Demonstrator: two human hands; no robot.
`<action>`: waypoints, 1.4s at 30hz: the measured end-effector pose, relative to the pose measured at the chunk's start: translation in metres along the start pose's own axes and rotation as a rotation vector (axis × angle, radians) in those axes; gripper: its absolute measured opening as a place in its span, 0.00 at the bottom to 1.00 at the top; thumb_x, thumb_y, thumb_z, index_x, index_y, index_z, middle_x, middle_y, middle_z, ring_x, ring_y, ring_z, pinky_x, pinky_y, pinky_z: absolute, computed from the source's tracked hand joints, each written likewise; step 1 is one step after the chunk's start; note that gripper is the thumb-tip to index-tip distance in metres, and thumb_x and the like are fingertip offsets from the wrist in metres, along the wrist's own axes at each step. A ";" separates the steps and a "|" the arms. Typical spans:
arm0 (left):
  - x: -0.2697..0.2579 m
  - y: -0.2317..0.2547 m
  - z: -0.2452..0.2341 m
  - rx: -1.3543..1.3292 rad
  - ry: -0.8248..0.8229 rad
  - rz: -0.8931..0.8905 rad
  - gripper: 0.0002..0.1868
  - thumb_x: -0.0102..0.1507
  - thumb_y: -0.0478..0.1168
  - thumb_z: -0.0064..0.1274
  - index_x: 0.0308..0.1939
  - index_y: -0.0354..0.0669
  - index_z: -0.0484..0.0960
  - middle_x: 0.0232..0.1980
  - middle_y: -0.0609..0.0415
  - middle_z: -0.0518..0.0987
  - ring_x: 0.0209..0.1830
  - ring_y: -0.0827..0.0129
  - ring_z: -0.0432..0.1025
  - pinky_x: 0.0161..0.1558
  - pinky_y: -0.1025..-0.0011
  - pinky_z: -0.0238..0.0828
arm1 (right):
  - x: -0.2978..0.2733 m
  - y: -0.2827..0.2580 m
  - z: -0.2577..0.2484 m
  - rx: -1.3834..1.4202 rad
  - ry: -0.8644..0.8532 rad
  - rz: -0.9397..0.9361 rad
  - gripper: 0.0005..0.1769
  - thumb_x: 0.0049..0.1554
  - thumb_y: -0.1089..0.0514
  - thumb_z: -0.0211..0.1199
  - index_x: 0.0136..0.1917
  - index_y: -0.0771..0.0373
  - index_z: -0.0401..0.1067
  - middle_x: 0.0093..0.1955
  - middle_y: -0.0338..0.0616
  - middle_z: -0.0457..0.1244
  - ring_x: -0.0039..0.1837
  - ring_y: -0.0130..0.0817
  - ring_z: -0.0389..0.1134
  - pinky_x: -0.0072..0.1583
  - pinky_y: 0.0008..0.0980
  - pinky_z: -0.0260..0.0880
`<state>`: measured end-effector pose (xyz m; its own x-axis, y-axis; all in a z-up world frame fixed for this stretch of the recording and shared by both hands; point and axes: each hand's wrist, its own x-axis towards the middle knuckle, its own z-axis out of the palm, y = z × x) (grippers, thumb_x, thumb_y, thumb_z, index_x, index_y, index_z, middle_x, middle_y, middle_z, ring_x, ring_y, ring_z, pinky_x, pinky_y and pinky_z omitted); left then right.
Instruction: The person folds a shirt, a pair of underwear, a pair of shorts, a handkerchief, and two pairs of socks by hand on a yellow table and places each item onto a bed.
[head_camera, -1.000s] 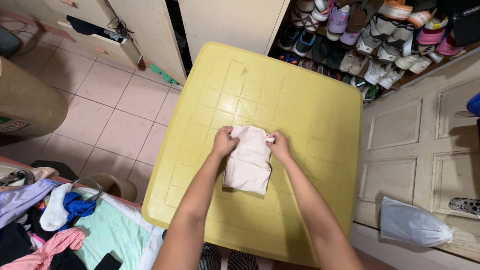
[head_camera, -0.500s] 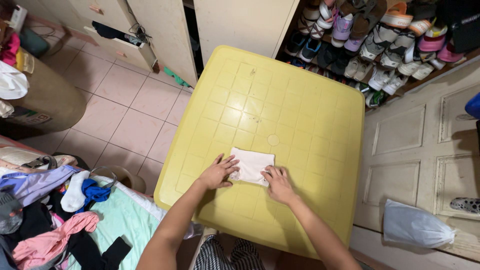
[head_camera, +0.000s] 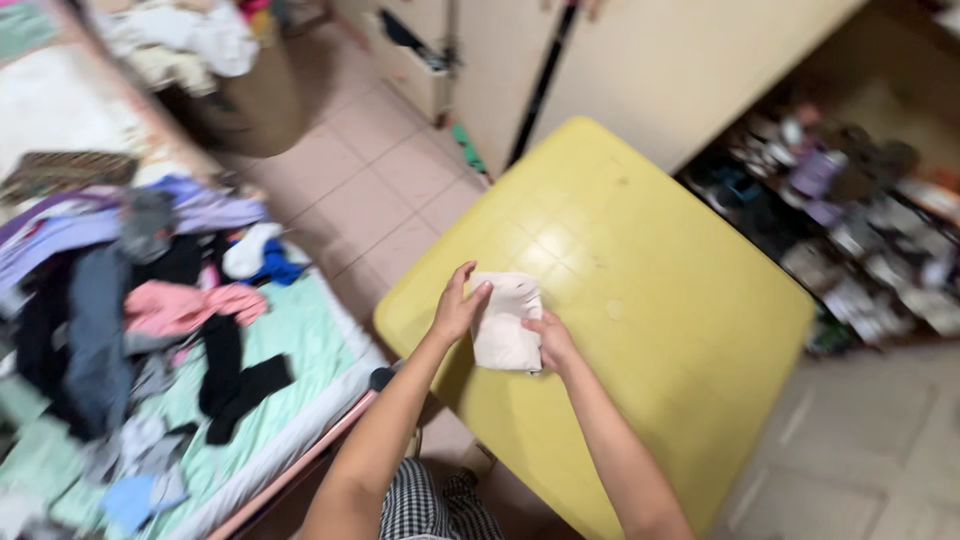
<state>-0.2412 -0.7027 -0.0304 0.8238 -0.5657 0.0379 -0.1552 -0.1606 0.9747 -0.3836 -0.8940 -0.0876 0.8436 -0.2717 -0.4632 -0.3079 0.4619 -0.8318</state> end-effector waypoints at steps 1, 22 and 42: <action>-0.006 -0.019 -0.016 -0.243 0.087 -0.171 0.31 0.66 0.50 0.55 0.69 0.43 0.65 0.65 0.51 0.72 0.65 0.63 0.67 0.63 0.66 0.65 | 0.002 -0.005 0.016 0.140 -0.051 0.035 0.28 0.56 0.68 0.58 0.70 0.74 0.64 0.64 0.57 0.67 0.63 0.47 0.71 0.65 0.45 0.71; -0.460 -0.063 -0.517 -0.225 0.668 -0.201 0.59 0.53 0.30 0.68 0.81 0.44 0.47 0.79 0.49 0.58 0.77 0.66 0.54 0.73 0.69 0.49 | -0.082 0.211 0.659 -0.480 -0.595 -0.073 0.39 0.50 0.73 0.64 0.72 0.65 0.54 0.61 0.56 0.66 0.58 0.40 0.71 0.58 0.36 0.73; -0.823 -0.086 -0.674 -0.087 1.484 -0.195 0.43 0.56 0.24 0.59 0.76 0.43 0.64 0.76 0.50 0.68 0.76 0.66 0.60 0.74 0.68 0.53 | -0.319 0.429 0.991 -0.611 -1.522 -0.383 0.52 0.52 0.77 0.61 0.83 0.57 0.45 0.81 0.57 0.51 0.79 0.43 0.55 0.72 0.37 0.59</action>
<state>-0.5384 0.3218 0.0030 0.6243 0.7801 0.0402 0.0072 -0.0572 0.9983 -0.3487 0.2270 0.0063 0.4208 0.8908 0.1715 0.1954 0.0956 -0.9760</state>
